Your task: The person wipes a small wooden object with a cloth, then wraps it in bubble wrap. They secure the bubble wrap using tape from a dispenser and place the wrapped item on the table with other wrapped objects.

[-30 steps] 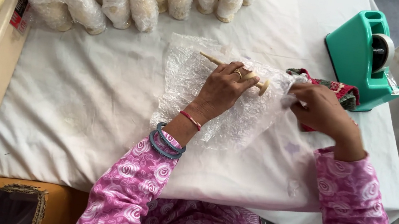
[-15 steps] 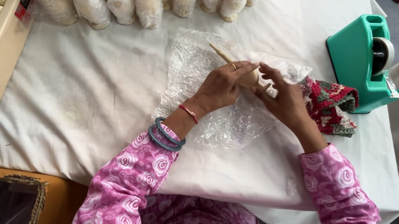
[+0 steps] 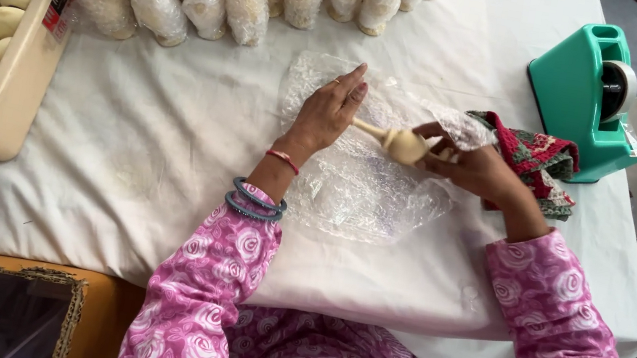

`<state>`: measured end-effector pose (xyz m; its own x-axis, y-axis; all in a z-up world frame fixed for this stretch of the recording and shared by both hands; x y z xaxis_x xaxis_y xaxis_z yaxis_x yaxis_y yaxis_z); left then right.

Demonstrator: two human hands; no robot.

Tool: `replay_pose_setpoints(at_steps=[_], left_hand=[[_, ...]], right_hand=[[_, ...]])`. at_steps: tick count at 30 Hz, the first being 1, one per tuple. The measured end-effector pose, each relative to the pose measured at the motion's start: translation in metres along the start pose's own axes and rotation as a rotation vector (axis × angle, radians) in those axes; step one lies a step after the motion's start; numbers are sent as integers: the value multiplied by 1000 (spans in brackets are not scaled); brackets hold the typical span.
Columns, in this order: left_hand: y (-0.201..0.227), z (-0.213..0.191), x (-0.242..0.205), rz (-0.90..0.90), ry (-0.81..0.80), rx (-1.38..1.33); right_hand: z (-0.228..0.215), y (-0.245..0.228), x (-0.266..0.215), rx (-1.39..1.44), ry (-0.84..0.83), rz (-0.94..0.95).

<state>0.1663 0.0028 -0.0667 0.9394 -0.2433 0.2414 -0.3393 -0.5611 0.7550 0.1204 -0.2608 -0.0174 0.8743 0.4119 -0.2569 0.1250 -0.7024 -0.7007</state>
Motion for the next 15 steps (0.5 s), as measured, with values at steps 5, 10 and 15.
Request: replay_pose_setpoints(at_steps=[5,10,15], left_hand=[[-9,10,0,22,-181,-92],[11,21,-4,96,-286,204],[10,27,-9,114,-279,304]], right_hand=[[-10,-28,-21,-76,-73,-108],[-12,-39,-29,-397,28,-242],[-15,-36,-11,-568,346,-297]])
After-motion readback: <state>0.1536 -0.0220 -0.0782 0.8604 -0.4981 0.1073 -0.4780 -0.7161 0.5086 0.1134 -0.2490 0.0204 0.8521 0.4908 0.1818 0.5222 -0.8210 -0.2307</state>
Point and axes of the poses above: each hand's wrist, its own x-axis towards the middle knuckle, its own z-axis out of the palm, y = z × x, the point moved 3 cm from there along x, towards the middle knuckle, and after that the axes turned 5 degrees about -y, right-handed, at the moved point
